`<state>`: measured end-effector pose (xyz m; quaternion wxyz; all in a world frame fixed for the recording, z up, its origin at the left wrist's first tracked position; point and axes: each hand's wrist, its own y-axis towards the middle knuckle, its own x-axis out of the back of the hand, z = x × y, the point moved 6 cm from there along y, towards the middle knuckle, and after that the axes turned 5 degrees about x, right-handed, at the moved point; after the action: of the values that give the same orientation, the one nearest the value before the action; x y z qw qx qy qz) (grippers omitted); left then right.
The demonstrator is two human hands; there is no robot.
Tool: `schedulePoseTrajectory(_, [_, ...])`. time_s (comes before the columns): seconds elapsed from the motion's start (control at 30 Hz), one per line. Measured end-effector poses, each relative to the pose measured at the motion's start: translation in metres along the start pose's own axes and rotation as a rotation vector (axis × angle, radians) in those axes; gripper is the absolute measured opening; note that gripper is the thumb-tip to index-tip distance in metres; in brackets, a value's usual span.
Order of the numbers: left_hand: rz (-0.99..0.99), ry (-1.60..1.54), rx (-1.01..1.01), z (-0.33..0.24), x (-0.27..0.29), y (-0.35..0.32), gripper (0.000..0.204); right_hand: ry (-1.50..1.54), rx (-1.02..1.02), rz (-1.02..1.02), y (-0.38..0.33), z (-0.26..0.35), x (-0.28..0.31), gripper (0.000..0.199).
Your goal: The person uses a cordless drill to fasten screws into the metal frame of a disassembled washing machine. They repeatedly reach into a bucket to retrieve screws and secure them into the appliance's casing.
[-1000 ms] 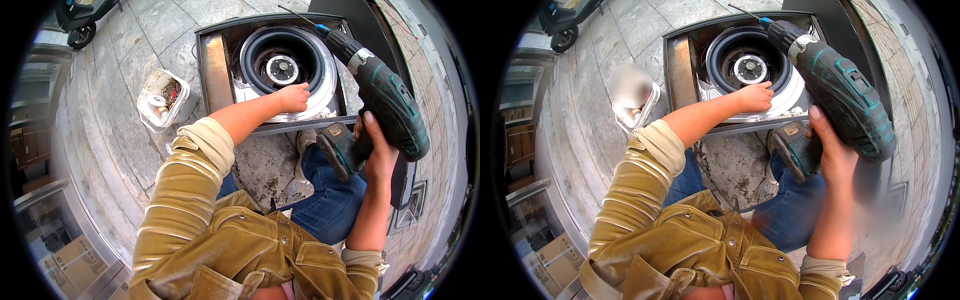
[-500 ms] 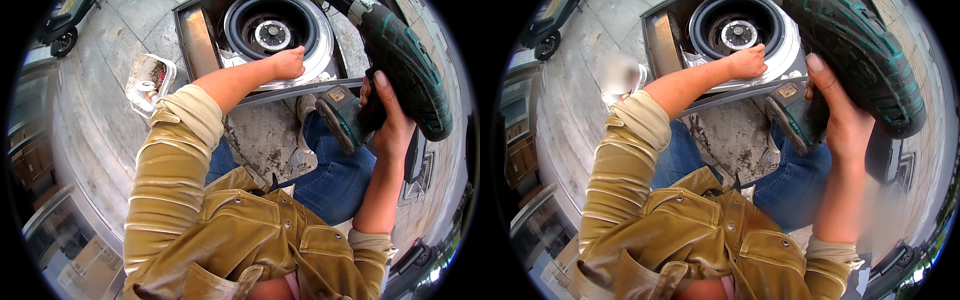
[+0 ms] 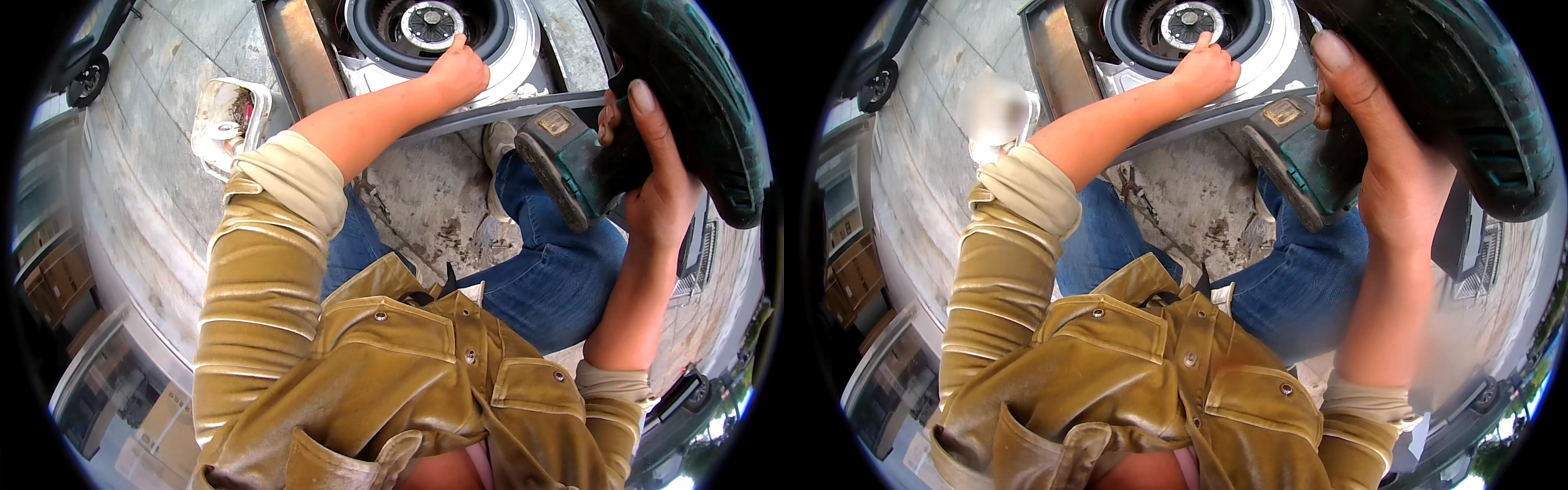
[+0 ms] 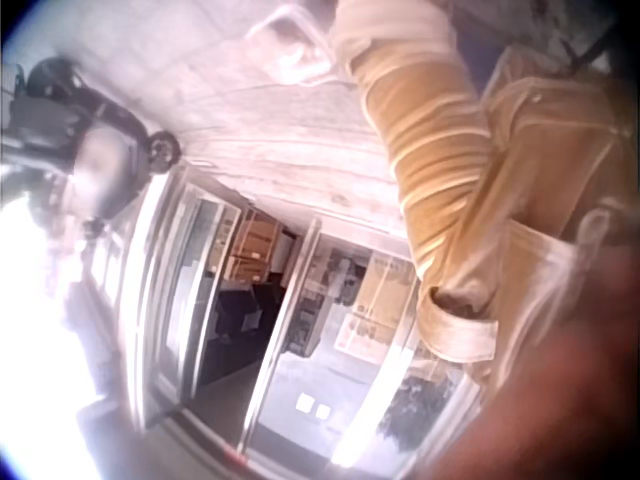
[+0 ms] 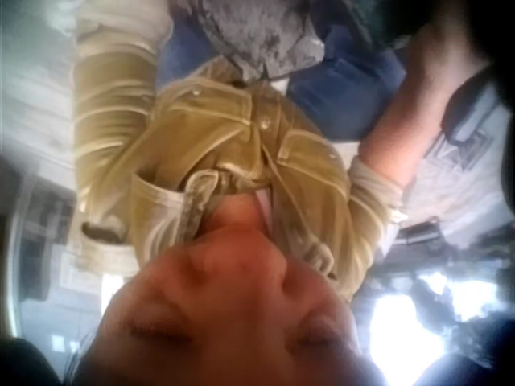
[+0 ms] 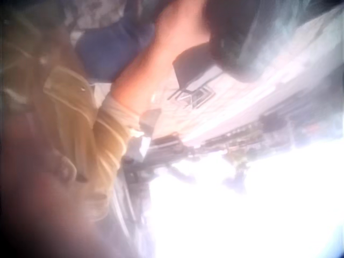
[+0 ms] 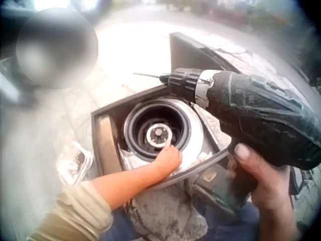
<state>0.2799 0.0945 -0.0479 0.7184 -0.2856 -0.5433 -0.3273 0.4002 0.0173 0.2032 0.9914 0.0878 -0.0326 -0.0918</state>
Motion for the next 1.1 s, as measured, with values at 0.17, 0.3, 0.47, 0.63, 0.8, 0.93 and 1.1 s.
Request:
schedulePoseTrajectory(0.17, [-0.1,-0.054,-0.222,0.016,0.005,-0.011,0.005,0.023,-0.05,0.022,0.001,-0.003,0.004,0.02])
schedulePoseTrajectory(0.3, [-0.114,-0.035,-0.333,0.016,0.003,-0.008,0.005,0.092,-0.064,-0.016,0.0,-0.004,0.004,0.017])
schedulePoseTrajectory(0.47, [-0.145,0.041,-0.433,0.011,0.002,0.002,0.009,0.097,-0.077,-0.015,0.0,-0.005,0.004,0.017])
schedulePoseTrajectory(0.63, [-0.136,0.183,-0.433,0.006,-0.004,0.005,0.012,0.103,-0.059,-0.009,0.0,-0.003,0.005,0.017])
schedulePoseTrajectory(0.8, [0.091,0.207,-0.343,0.003,-0.005,0.007,0.012,0.086,-0.067,-0.027,0.0,-0.002,0.007,0.017])
schedulePoseTrajectory(0.93, [-0.218,-0.025,-0.429,0.016,0.014,-0.003,0.012,0.086,-0.085,-0.02,0.0,-0.002,0.007,0.017])
schedulePoseTrajectory(1.1, [-0.125,-0.011,-0.489,0.017,0.013,-0.001,0.007,0.07,-0.104,-0.047,0.0,-0.002,0.007,0.017])
